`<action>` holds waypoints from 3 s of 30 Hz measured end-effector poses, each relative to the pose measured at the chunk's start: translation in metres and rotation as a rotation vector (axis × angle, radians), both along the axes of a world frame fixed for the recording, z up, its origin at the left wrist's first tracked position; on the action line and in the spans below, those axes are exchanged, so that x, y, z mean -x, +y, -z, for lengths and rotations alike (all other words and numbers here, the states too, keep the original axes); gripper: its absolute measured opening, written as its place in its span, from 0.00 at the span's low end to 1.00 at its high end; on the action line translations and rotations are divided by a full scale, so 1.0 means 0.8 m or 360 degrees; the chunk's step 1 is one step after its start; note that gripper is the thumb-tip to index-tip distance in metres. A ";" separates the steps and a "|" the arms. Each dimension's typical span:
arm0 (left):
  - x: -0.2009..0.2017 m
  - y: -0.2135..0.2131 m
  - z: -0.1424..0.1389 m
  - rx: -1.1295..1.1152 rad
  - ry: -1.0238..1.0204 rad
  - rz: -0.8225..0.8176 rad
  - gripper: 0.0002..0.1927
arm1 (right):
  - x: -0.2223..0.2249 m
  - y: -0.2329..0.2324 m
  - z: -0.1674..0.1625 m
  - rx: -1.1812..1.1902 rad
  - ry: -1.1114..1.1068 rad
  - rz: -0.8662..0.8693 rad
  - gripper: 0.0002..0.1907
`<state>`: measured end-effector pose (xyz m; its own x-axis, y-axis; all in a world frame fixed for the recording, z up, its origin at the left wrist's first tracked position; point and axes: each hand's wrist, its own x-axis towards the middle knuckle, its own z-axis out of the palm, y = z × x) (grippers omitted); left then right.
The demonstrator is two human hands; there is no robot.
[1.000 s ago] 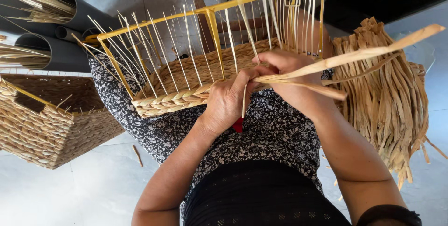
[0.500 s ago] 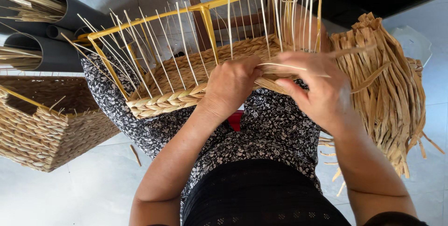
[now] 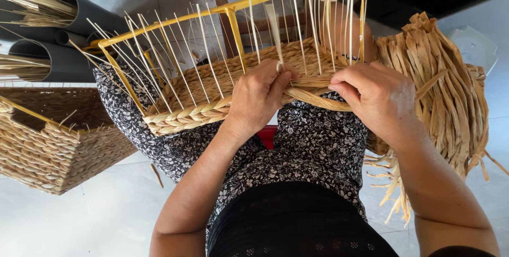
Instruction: The person sits on the floor with a yellow metal basket frame on their lap and weaves braided water hyacinth strips around the frame, tucking and tightening the strands to build up the basket wall. They pull new strands from a pile beside them and press the weave flat as they work around the rim.
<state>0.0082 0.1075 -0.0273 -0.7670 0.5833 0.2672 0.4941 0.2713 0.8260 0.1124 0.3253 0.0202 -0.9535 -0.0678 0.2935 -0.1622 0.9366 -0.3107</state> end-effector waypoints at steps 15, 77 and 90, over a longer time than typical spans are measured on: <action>-0.018 0.008 -0.011 0.0172 -0.0495 -0.0170 0.09 | -0.028 -0.019 -0.024 -0.0014 -0.0142 -0.0196 0.09; 0.010 0.032 -0.012 -0.0010 -0.0619 0.0145 0.10 | -0.003 0.067 0.014 0.0483 -0.0555 0.0445 0.10; -0.017 0.031 -0.018 -0.0164 -0.0477 0.0121 0.13 | -0.028 0.008 -0.030 0.0169 -0.0328 -0.0010 0.27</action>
<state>0.0217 0.1324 -0.0127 -0.7757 0.6237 0.0969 0.2406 0.1502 0.9589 0.1346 0.3319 0.0444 -0.9937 -0.0528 0.0986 -0.0907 0.8960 -0.4348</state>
